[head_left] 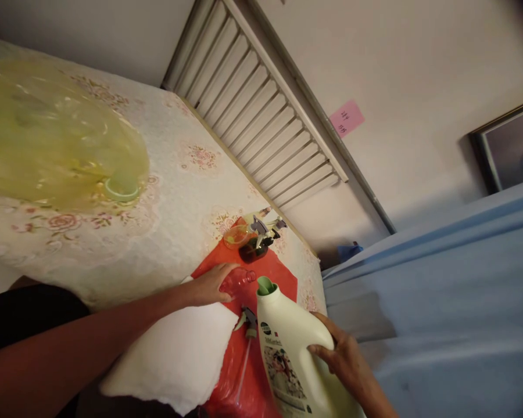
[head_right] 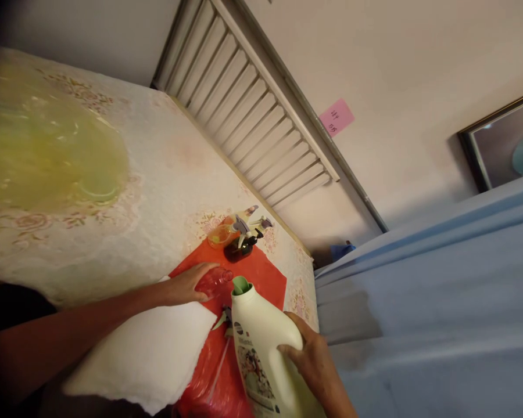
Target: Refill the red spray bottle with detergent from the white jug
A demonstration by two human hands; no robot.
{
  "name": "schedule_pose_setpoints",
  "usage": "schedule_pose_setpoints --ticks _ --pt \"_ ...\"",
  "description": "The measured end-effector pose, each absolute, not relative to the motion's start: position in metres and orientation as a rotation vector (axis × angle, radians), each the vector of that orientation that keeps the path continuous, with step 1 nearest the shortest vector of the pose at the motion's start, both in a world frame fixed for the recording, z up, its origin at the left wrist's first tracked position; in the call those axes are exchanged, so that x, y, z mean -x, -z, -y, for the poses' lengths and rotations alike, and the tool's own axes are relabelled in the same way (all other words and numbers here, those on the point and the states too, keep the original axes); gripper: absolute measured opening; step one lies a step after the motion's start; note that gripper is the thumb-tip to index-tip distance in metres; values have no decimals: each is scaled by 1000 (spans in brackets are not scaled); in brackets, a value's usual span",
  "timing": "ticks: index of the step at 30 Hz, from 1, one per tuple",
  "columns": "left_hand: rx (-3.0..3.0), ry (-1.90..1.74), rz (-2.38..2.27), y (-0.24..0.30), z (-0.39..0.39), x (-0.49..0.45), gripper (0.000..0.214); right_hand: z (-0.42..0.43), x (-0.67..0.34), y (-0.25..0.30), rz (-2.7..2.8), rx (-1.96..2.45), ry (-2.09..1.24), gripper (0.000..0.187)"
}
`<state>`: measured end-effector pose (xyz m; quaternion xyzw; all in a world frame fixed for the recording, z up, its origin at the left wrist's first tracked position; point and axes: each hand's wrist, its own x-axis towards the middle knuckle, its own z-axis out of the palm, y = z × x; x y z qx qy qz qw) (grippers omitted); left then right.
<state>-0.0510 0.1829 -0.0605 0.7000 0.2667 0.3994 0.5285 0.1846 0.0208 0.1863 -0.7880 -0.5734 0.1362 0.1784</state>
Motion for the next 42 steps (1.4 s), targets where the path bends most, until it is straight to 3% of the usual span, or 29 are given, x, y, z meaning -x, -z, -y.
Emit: schedule_pose_setpoints --ticks 10,42 --pt "-1593 -1114 -507 72 -185 46 75 -30 -192 -186 1692 2277 -571 53" --pt "-1766 -925 -685 61 -183 49 81 -36 -189 -199 1845 2476 -612 61"
